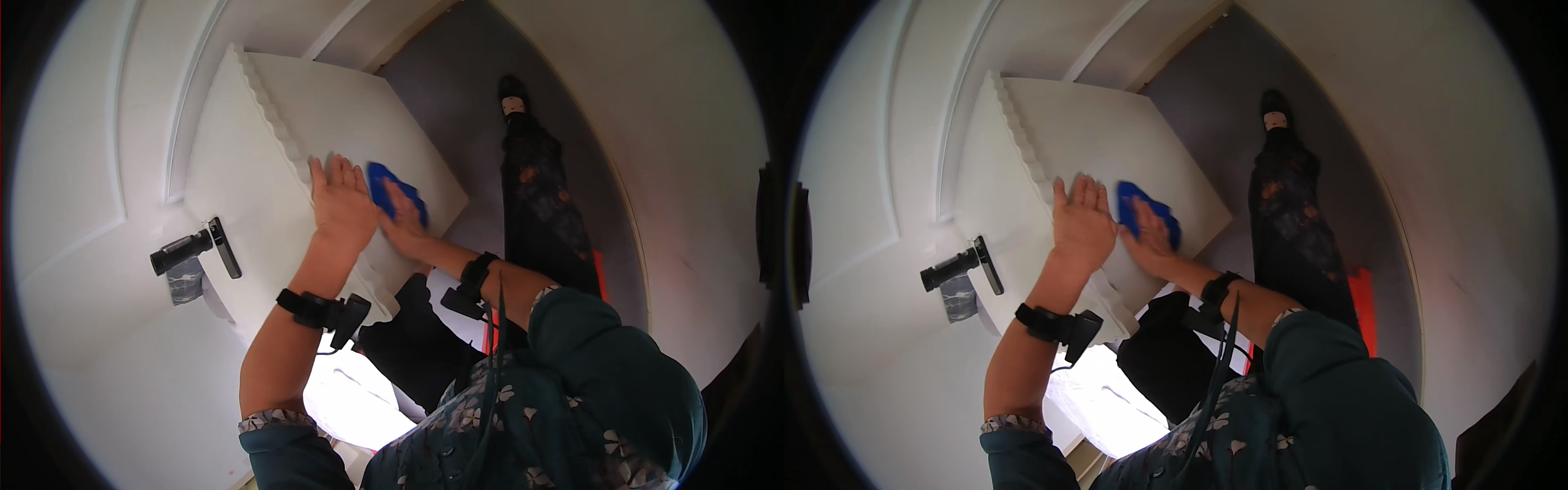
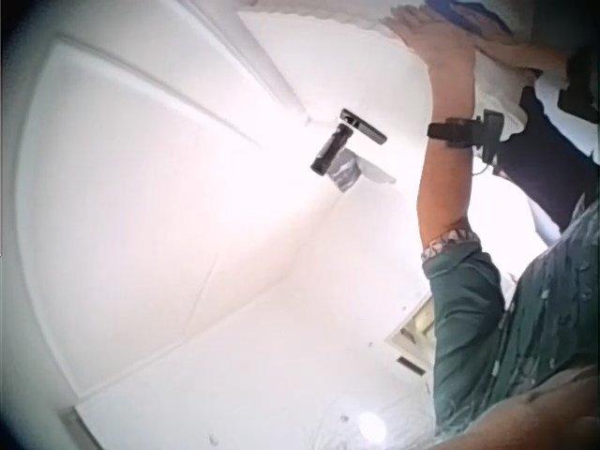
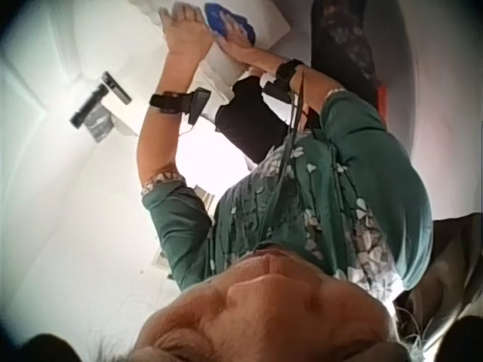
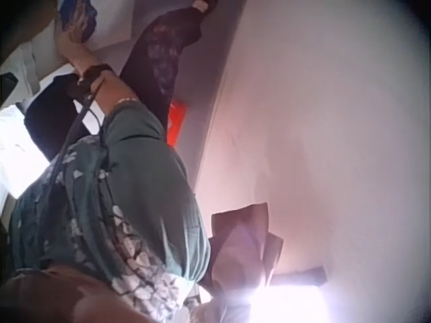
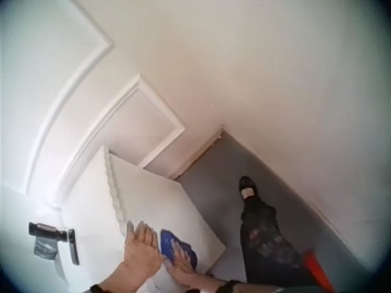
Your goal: Wiping down a white cabinet and wall molding with a blue cloth.
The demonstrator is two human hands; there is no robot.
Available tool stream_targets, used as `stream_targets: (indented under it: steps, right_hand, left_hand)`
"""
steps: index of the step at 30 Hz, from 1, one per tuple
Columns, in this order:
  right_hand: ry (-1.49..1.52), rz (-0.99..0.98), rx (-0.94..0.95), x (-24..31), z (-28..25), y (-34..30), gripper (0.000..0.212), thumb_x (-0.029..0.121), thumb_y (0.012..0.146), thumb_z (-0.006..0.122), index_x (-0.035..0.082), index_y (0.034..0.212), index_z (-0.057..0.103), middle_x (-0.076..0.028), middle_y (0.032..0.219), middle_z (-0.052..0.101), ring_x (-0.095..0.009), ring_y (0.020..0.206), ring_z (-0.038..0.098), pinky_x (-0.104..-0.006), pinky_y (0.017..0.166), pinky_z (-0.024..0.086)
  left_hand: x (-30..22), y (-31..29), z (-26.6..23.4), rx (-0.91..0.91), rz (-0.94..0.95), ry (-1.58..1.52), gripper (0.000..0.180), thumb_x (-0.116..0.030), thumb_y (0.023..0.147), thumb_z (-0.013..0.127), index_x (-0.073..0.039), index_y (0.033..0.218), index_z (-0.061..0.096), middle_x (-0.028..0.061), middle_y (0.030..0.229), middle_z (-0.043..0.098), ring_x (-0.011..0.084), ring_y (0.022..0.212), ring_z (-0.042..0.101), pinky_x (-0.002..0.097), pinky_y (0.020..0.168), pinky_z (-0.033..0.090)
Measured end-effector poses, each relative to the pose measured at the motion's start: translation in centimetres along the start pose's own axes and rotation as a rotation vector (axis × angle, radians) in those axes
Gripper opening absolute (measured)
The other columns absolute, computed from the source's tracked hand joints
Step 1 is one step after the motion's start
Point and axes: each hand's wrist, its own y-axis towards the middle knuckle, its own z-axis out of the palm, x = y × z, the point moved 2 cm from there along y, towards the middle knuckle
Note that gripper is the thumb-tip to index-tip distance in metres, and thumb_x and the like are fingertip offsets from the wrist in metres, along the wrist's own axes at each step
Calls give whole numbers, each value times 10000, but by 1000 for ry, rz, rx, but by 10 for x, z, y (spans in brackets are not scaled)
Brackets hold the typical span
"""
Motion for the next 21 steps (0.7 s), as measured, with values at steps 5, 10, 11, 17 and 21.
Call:
stream_targets:
  steps: [5, 10, 11, 17, 21]
  right_hand:
    - [4, -321, 100, 27, -13, 13, 765, 445, 969, 452, 82, 1545, 104, -181, 1585, 177, -345, 1476, 143, -523, 1171, 122]
    - [-108, 470, 45, -35, -22, 21, 754, 468, 974, 416, 83, 1544, 109, -156, 1598, 153, -317, 1486, 123, -535, 1169, 111]
    - [-104, 470, 50, -28, -18, 15, 754, 468, 974, 416, 83, 1544, 109, -156, 1598, 153, -317, 1486, 123, -535, 1169, 111]
    - [2, -394, 202, 50, -5, 30, 742, 427, 950, 465, 78, 1537, 178, -157, 1600, 151, -313, 1493, 94, -522, 1174, 101]
    - [-45, -43, 155, -5, -34, 69, 794, 525, 953, 404, 93, 1552, 112, -155, 1611, 116, -321, 1493, 78, -512, 1180, 94]
  left_hand:
    - [6, 11, -2, 76, -43, 25, 592, -329, 982, 339, -15, 1484, 346, 149, 1538, 355, 277, 1464, 241, 544, 1174, 53]
    - [-12, 12, -3, 172, 18, 67, 591, -322, 983, 337, -43, 1504, 320, 150, 1548, 334, 279, 1465, 240, 567, 1161, 92]
    - [-15, 11, -2, 213, 74, -26, 586, -316, 983, 343, -50, 1504, 322, 149, 1549, 331, 279, 1464, 242, 576, 1154, 111]
    - [18, 26, -5, 25, -94, -142, 560, -330, 975, 384, -80, 1475, 377, 141, 1537, 349, 278, 1451, 268, 539, 1148, 190]
    - [8, 37, -14, 89, -66, -46, 545, -375, 999, 357, -96, 1464, 398, 128, 1539, 347, 273, 1453, 256, 517, 1151, 200]
